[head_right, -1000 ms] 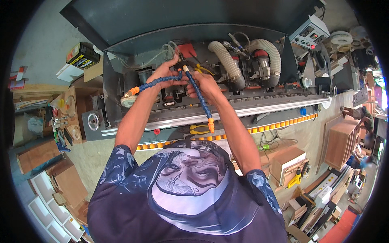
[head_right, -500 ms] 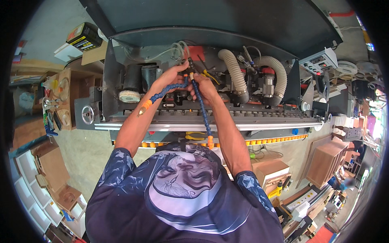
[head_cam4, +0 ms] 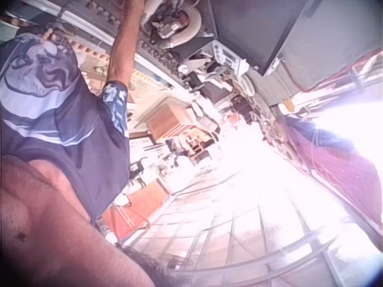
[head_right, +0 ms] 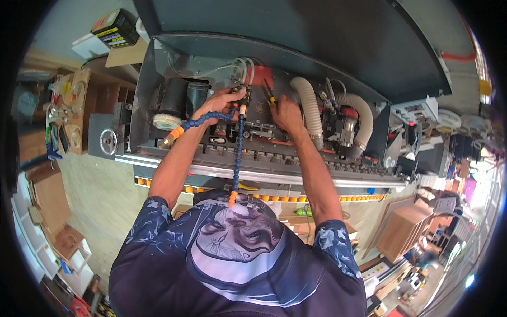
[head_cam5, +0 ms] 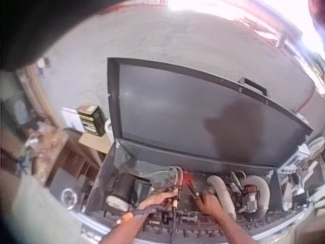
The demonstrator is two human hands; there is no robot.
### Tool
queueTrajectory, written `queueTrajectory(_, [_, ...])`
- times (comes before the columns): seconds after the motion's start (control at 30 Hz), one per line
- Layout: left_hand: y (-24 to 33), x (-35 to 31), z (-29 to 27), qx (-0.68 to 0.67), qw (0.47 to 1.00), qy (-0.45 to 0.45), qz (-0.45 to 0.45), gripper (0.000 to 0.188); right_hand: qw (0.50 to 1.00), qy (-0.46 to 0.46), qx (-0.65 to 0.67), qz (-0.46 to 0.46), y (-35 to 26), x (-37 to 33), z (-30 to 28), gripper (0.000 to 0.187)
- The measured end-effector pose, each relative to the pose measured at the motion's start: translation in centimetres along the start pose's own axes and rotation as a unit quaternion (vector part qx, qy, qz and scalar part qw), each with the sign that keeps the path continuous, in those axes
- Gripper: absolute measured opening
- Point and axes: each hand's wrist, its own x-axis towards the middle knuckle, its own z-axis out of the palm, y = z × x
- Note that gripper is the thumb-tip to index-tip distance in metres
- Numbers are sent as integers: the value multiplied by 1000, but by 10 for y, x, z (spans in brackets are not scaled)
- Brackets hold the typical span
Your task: The person assembles a braided blue cable by repeatedly inserting small orange cylindrical connectors into the cable ends. They use pliers to crimp or secure the connectors and place the assembled sections onto a long metal rail with yellow rollers. The person handles the cable and connectors one at a time, repeating the insertion and crimping steps throughout the clip.
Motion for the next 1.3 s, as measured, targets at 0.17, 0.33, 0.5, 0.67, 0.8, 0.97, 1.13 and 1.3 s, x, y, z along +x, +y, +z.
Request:
queueTrajectory(0.17, [4, -6, -16, -37, 998, -35, -28, 67, 927, -115, 347, 83, -10, -22, -47, 28])
queueTrajectory(0.33, [12, -4, -23, -44, 996, -43, -56, 63, 889, -265, 370, 51, -15, -35, -71, 29])
queueTrajectory(0.5, [11, 1, -29, -57, 994, -55, -75, 65, 914, -340, 214, 50, -45, -28, -95, 31])
queueTrajectory(0.67, [14, 1, -22, -63, 994, -57, -70, 66, 934, -309, 181, 7, -53, -18, -92, 32])
queueTrajectory(0.8, [17, -2, -21, -33, 996, -52, -66, 67, 932, -321, 166, 14, -56, -10, -93, 32])
queueTrajectory(0.97, [20, -1, -17, 16, 997, -36, -61, 66, 931, -320, 173, 12, -49, -6, -86, 36])
queueTrajectory(1.13, [25, -3, -14, 31, 998, -24, -47, 60, 927, -356, 114, 23, -66, 7, -102, 37])
queueTrajectory(1.3, [20, 5, -14, 59, 997, 4, -40, 54, 931, -337, 138, 14, -50, 5, -85, 40])
